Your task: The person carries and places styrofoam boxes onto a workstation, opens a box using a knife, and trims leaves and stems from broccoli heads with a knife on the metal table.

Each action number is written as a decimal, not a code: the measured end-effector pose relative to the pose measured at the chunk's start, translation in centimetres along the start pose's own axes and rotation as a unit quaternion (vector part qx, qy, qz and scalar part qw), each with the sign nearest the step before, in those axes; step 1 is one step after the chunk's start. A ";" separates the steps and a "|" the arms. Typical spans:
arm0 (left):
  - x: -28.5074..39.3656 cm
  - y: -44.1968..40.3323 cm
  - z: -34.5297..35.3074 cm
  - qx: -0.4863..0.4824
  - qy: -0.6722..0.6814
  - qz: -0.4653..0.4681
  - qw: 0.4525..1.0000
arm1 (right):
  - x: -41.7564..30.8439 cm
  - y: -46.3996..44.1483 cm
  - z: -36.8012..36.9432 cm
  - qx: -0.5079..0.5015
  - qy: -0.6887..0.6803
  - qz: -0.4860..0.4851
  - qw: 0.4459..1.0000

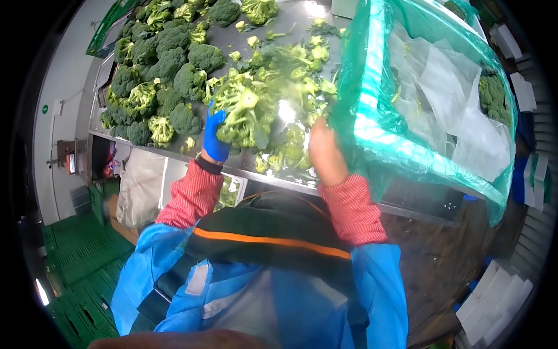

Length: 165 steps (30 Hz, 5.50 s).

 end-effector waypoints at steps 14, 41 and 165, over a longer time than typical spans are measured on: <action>-3.7 -1.3 -2.4 0.078 -0.142 -0.025 0.987 | -3.5 1.5 -1.1 -0.002 -0.093 0.001 0.996; -0.9 1.0 -4.4 -0.031 0.085 -0.099 0.991 | -4.4 -1.1 -0.2 -0.046 -0.119 -0.035 0.991; 5.8 1.2 -1.8 -0.131 0.025 -0.155 0.979 | -8.3 -4.3 0.9 -0.141 -0.565 0.103 0.806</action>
Point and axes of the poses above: each hand's wrist, its own y-axis away from the middle knuckle, its own z-axis out of the palm, x = y × z, the point moved 2 cm from there along -y, towards the middle knuckle, and after that the axes turned 3 degrees about -y, right-handed, at the moved point
